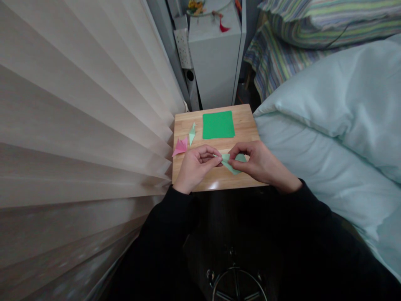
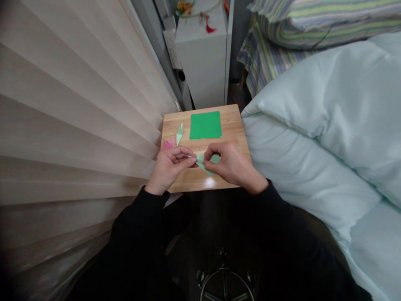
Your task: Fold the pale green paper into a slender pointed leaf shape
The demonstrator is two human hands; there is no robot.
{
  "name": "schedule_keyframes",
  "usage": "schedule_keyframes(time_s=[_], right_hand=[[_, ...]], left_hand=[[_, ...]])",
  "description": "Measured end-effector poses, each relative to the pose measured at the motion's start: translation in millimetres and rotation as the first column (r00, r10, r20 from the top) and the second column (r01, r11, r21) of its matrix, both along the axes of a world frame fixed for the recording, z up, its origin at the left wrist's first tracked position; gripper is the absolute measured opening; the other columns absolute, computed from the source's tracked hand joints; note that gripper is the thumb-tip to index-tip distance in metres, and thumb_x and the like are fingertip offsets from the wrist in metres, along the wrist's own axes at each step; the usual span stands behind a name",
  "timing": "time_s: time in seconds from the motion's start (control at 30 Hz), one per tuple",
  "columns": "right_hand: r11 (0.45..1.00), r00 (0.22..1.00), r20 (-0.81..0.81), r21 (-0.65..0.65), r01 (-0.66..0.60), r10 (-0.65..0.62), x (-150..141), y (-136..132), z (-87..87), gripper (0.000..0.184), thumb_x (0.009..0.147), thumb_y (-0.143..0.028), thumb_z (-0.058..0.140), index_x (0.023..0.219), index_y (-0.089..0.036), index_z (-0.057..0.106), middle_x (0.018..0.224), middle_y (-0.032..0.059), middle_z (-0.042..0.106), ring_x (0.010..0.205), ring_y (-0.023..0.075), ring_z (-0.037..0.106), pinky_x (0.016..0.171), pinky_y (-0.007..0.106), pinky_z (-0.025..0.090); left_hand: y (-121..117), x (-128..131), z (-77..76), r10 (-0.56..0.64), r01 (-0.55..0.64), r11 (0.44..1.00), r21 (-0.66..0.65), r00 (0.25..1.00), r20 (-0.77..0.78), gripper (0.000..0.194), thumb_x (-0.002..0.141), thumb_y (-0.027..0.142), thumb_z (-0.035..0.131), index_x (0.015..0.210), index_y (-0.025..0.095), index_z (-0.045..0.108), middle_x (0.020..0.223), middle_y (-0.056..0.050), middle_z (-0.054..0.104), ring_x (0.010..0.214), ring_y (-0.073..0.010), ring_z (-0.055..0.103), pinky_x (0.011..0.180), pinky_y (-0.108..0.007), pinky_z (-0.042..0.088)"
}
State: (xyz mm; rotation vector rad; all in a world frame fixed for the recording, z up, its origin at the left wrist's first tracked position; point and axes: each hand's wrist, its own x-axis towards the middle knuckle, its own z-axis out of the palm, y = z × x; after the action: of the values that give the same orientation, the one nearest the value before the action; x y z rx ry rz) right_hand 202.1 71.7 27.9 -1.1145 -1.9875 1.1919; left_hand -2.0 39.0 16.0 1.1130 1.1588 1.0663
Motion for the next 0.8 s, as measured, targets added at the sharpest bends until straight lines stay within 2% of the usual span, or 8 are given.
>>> schedule_keyframes(time_s=[0.23,0.4,0.53,0.63,0.8], right_hand=[[0.999,0.994,-0.103,-0.039,-0.025,0.021,-0.4,2.1,-4.3,0.006,0.08,-0.023,0.07,0.077,-0.021,0.066,0.079,0.0015,0.071,0.075,0.0184,0.065,0.07,0.032,0.048],[0.986,0.975,-0.222,-0.158,-0.06,0.024,-0.9,2.6,-13.4,0.024,0.079,-0.022,0.075,0.09,-0.025,0.053,0.08,-0.0016,0.067,0.072,0.0171,0.064,0.063,0.029,0.047],[0.981,0.964,-0.264,-0.182,-0.072,0.022,-3.9,1.7,-16.2,0.024,0.08,-0.021,0.075,0.09,-0.024,0.053,0.078,-0.0026,0.064,0.069,0.0156,0.061,0.061,0.028,0.046],[0.99,0.969,-0.248,-0.131,-0.05,0.017,-4.7,2.2,-14.8,0.016,0.082,-0.022,0.073,0.089,-0.023,0.058,0.079,-0.0017,0.064,0.069,0.0151,0.058,0.062,0.029,0.045],[0.998,0.998,-0.041,0.049,0.038,-0.036,-4.3,4.4,-10.5,0.007,0.084,-0.018,0.07,0.091,-0.02,0.07,0.088,0.0026,0.072,0.075,0.0173,0.06,0.069,0.033,0.044]], left_hand=[[0.9,-0.4,2.4,0.019,-0.019,0.999,-0.04,1.0,0.012,0.03,0.065,0.032,0.091,0.076,0.014,0.07,0.069,-0.001,0.074,0.065,-0.0142,0.074,0.069,-0.026,0.063],[1.3,0.0,3.2,0.035,-0.036,0.998,-0.052,0.999,-0.027,0.03,0.064,0.031,0.092,0.073,0.014,0.069,0.067,-0.002,0.074,0.062,-0.0137,0.073,0.064,-0.023,0.06],[1.9,-0.3,1.1,0.052,-0.053,0.997,-0.049,0.998,-0.023,0.031,0.066,0.031,0.091,0.075,0.015,0.067,0.066,0.0,0.072,0.059,-0.0115,0.07,0.062,-0.022,0.06],[3.0,-1.2,-0.4,0.05,-0.05,0.998,-0.034,0.999,0.012,0.031,0.07,0.035,0.088,0.081,0.016,0.066,0.068,0.002,0.07,0.06,-0.011,0.069,0.066,-0.025,0.062],[3.4,0.4,-4.6,-0.007,0.008,1.0,0.019,1.0,-0.022,0.032,0.072,0.032,0.086,0.092,0.016,0.067,0.074,0.001,0.07,0.068,-0.0125,0.071,0.071,-0.028,0.063]])
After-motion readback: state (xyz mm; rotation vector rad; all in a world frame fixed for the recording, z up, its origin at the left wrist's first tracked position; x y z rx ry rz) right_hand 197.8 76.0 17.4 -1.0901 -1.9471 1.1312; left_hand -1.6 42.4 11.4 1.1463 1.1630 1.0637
